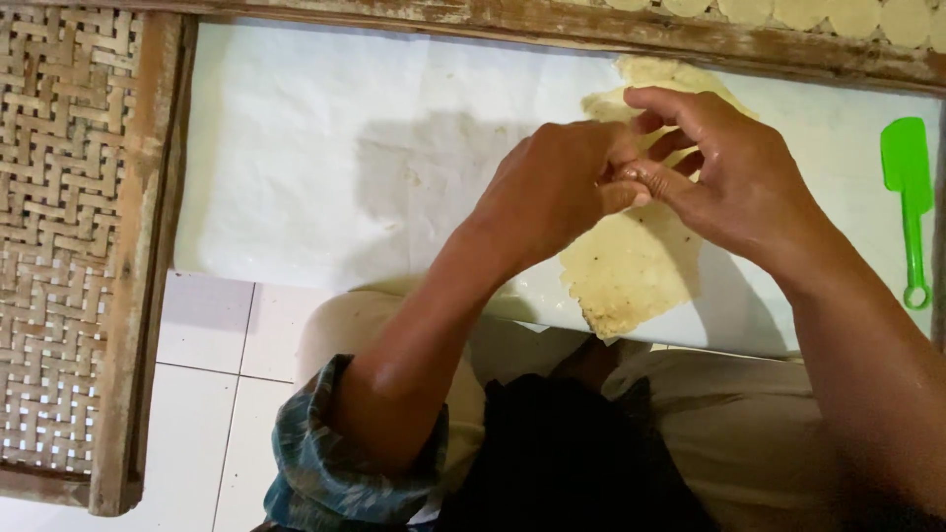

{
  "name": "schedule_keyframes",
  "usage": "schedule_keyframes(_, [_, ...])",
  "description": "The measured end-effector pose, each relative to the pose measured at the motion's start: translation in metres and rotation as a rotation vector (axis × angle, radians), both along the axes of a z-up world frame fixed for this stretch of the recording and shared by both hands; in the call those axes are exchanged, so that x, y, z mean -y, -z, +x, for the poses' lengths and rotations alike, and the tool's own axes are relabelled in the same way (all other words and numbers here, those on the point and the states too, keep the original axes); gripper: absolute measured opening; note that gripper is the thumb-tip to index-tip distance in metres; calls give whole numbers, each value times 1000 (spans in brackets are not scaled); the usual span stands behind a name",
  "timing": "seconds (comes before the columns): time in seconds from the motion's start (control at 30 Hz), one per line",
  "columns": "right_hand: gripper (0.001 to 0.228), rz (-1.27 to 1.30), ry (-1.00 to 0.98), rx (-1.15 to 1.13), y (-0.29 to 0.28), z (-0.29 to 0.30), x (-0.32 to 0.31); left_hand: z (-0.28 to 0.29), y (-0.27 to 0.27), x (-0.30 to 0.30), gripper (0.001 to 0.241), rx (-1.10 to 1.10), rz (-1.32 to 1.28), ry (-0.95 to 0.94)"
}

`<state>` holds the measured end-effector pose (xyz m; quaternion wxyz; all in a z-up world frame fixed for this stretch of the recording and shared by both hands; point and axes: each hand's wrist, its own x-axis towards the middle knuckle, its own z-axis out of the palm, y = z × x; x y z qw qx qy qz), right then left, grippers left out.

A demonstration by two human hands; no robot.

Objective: The person rolls out dough, cuts it into small circles using a round cutter, and arranges the circles on a woven drying tray.

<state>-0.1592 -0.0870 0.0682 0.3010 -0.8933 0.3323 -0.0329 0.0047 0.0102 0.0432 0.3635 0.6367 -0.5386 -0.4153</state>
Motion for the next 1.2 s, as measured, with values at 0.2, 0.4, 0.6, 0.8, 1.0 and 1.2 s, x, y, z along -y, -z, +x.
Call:
schedule_keyframes(0.2, [61, 264, 155, 4, -4, -2, 7, 8, 13, 10, 22, 124, -186, 96])
schedule_keyframes(0.4, [65, 399, 275, 11, -11, 5, 7, 17, 17, 8, 30, 98, -414, 157])
schedule_keyframes(0.6, [22, 224, 138, 163, -4, -13, 16, 27, 32, 10, 17, 320, -345, -8])
schedule_keyframes(0.8, [52, -69, -324, -87, 13, -15, 6, 33, 33, 2, 32, 447, -338, -147])
schedule_keyframes(1.0, [54, -304, -322, -86, 18, -9, -13, 30, 43, 12, 38, 951, -261, -207])
schedule_keyframes(1.2, [66, -51, -192, -196, 29, -6, 14, 33, 55, 12, 7, 986, -320, -292])
